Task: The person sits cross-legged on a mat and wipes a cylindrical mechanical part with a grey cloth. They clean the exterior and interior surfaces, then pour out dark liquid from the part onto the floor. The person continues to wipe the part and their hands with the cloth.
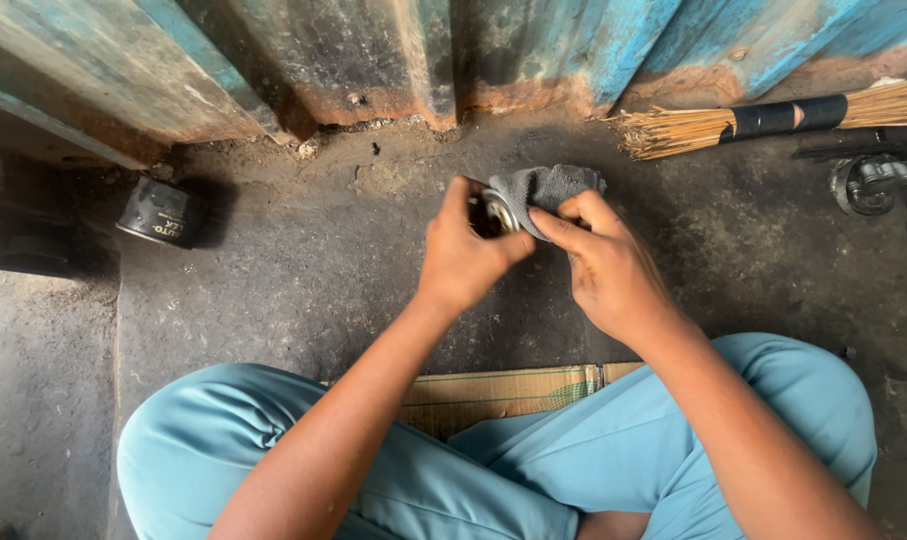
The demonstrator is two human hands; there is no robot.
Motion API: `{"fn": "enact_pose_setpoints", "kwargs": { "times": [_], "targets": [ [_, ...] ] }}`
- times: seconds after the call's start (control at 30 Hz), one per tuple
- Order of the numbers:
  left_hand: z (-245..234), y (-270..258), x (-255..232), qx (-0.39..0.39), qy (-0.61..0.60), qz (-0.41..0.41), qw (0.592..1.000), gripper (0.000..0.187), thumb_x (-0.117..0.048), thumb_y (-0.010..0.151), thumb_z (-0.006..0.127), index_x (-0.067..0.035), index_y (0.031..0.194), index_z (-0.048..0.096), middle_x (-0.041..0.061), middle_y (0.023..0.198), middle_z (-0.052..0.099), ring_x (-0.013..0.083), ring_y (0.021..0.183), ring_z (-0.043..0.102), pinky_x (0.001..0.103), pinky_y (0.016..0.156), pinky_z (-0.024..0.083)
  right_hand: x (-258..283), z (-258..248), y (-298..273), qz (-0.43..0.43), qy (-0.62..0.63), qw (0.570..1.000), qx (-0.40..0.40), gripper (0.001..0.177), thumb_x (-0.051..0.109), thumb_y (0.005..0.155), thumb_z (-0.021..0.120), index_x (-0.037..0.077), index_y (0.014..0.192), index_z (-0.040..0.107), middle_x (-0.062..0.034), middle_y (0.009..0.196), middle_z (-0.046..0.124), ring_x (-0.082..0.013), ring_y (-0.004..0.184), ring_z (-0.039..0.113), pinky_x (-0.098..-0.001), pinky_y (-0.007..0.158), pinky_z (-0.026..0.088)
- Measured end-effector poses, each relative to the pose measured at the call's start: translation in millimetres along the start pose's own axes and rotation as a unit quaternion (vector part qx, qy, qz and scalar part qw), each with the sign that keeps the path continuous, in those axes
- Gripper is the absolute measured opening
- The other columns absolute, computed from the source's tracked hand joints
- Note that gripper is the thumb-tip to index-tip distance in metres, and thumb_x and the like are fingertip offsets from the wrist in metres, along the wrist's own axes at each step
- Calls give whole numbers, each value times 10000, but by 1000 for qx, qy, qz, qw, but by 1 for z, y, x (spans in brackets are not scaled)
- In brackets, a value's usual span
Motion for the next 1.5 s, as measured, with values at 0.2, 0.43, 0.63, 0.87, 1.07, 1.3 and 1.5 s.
{"fn": "enact_pose_setpoints", "kwargs": {
  "times": [0.2, 0.43, 0.63, 0.87, 1.07, 1.3, 1.5],
  "targets": [
    [0, 11, 9, 30, -108, -140, 984, 601, -296, 666, 811, -7, 1113, 532, 134, 924, 732, 221, 759, 734, 395, 646, 620, -8, 12, 2, 32, 66, 997, 13, 523, -174, 879, 558, 27, 1356, 638, -138, 1048, 569, -250, 895, 618, -309, 787, 506],
    [6, 9, 21, -1, 66, -35, 997, 619, -300, 726, 892, 17, 1164, 591, 146, 922, 745, 142, 732, 704, 293, 619, 576, -22, 18, 1, 37, 76, 996, 0, 485, -151, 902, 554, 27, 1344, 643, -130, 1011, 568, -242, 889, 620, -295, 806, 507],
    [9, 10, 33, 77, -129, -162, 975, 607, -284, 809, 776, -9, 1277, 504, 123, 980, 715, 169, 664, 691, 301, 551, 611, -32, 31, 6, 58, 83, 995, 9, 429, -119, 934, 560, 37, 1322, 655, -128, 1007, 579, -233, 884, 621, -285, 795, 498],
    [21, 6, 36, 165, -117, -152, 968, 655, -182, 833, 783, -7, 1349, 421, 140, 1031, 690, 175, 812, 707, 318, 657, 648, -44, 21, 3, 2, 78, 997, -20, 396, -137, 908, 573, 35, 1236, 715, -125, 1032, 601, -240, 946, 632, -295, 837, 496],
    [27, -3, 43, 179, -186, -59, 964, 734, -112, 732, 798, 23, 1323, 386, 127, 1021, 700, 161, 845, 746, 305, 643, 650, -51, 21, 5, 42, 83, 996, -14, 441, -161, 882, 556, 50, 1227, 732, -122, 1011, 598, -244, 936, 633, -302, 830, 498],
    [29, -12, 23, 67, -40, -113, 991, 618, -287, 736, 863, 77, 1153, 591, 117, 819, 725, 143, 559, 664, 282, 456, 549, -58, 24, 7, 40, 105, 993, -36, 357, -131, 928, 570, 17, 1224, 706, -112, 1015, 590, -229, 943, 629, -293, 846, 494],
    [25, 0, 33, 37, -208, -137, 968, 606, -298, 768, 830, 83, 1149, 553, 119, 835, 721, 159, 599, 705, 292, 500, 572, -47, 27, 8, 29, 131, 989, -54, 284, -134, 948, 559, -6, 1161, 697, -108, 1047, 592, -220, 980, 643, -285, 868, 506]
  ]
}}
Point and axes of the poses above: each hand's wrist, its own y-axis towards the middle knuckle, its own z-axis out of the palm, x = y × z, the point moved 2 cm from there along y, towards the middle knuckle
